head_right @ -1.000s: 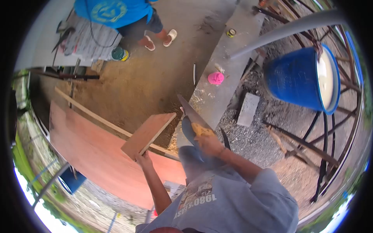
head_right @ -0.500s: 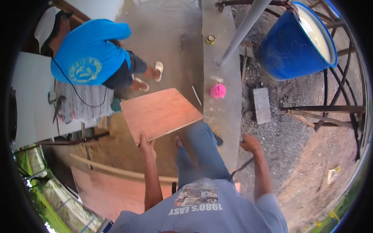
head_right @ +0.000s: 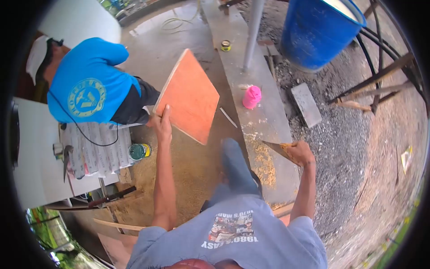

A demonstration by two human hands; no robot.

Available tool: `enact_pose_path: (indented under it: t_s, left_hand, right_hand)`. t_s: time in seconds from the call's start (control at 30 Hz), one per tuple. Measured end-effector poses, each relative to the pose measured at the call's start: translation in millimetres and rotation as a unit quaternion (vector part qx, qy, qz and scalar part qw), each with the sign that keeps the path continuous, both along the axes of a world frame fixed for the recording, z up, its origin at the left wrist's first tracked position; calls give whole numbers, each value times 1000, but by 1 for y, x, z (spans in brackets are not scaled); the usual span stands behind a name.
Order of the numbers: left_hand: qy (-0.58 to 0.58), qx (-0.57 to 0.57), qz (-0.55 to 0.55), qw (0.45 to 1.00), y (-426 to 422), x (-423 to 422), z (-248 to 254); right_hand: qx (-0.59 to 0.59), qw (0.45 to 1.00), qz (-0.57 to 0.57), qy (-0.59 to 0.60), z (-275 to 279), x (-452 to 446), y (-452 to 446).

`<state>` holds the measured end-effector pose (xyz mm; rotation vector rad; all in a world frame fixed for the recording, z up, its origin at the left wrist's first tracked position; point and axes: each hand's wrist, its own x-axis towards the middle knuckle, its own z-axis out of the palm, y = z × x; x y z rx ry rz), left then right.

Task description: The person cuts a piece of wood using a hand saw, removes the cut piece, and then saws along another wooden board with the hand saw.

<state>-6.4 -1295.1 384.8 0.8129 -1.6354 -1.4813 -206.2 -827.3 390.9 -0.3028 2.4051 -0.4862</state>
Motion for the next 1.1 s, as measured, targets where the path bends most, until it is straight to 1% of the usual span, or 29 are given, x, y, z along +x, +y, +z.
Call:
enact_pose_path:
  t_s: [0.03, 0.07, 0.13, 0.17, 0.2, 0.27, 0.3, 0.37, 0.43, 0.5, 0.53, 0.57, 0.73, 0.83, 0.93, 1.0, 1.03, 1.1]
  left_hand:
    - [20, 14, -10, 1000, -4, -15, -10]
    - [45, 21, -18, 999, -10, -32, -15]
    - [-43, -43, -35, 998, -19, -67, -21]
    - [-89, -76, -43, 992, -21, -88, -17]
    - [-94, -70, -50, 992, -17, -101, -16]
    - [-99, -64, -71, 991, -15, -144, 5]
    - [-93, -9, -99, 991, -19, -164, 6]
    - [-79, 110, -133, 982, -26, -195, 2]
    - [-1, 109, -171, 979, -31, -236, 0]
    - [39, 143, -194, 970, -20, -255, -17]
    - [59, 157, -206, 964, -25, -278, -34]
    - [74, 170, -218, 958, -29, -297, -47]
    - [94, 232, -217, 943, -46, -381, -110]
    - [96, 246, -234, 936, -45, -407, -147]
    - [94, 282, -218, 929, -60, -414, -196]
    - [67, 280, -226, 931, -61, -410, -175]
    - [54, 275, -227, 933, -67, -405, -169]
    - [-54, 270, -217, 936, -86, -388, -184]
  right_hand:
    - [11, 1000, -18, -21, 5, -1, 1]
    - [13, 1000, -20, -1, 8, -5, 4]
    - [10, 999, -21, 36, 9, -17, 9]
    - [17, 998, -51, 42, 13, -24, 9]
    - [10, 997, -67, 46, 10, -30, 15]
    - [-8, 992, -108, 61, 3, -51, 18]
    - [1, 990, -136, 27, 3, -57, 20]
    - [17, 993, -118, -2, 11, -65, 22]
    - [-12, 993, -120, 7, 3, -82, 13]
    - [18, 993, -119, 11, -1, -81, 11]
    - [28, 992, -117, 24, -2, -90, 4]
    - [39, 992, -116, -1, 0, -94, 0]
    - [46, 983, -178, -18, 23, -83, -9]
    - [41, 971, -231, -43, 18, -74, 8]
    - [25, 960, -271, -63, 12, -66, 22]
    - [27, 957, -278, -72, 0, -64, 32]
    - [19, 957, -279, -77, 3, -70, 27]
    - [-2, 958, -275, -85, 12, -82, 12]
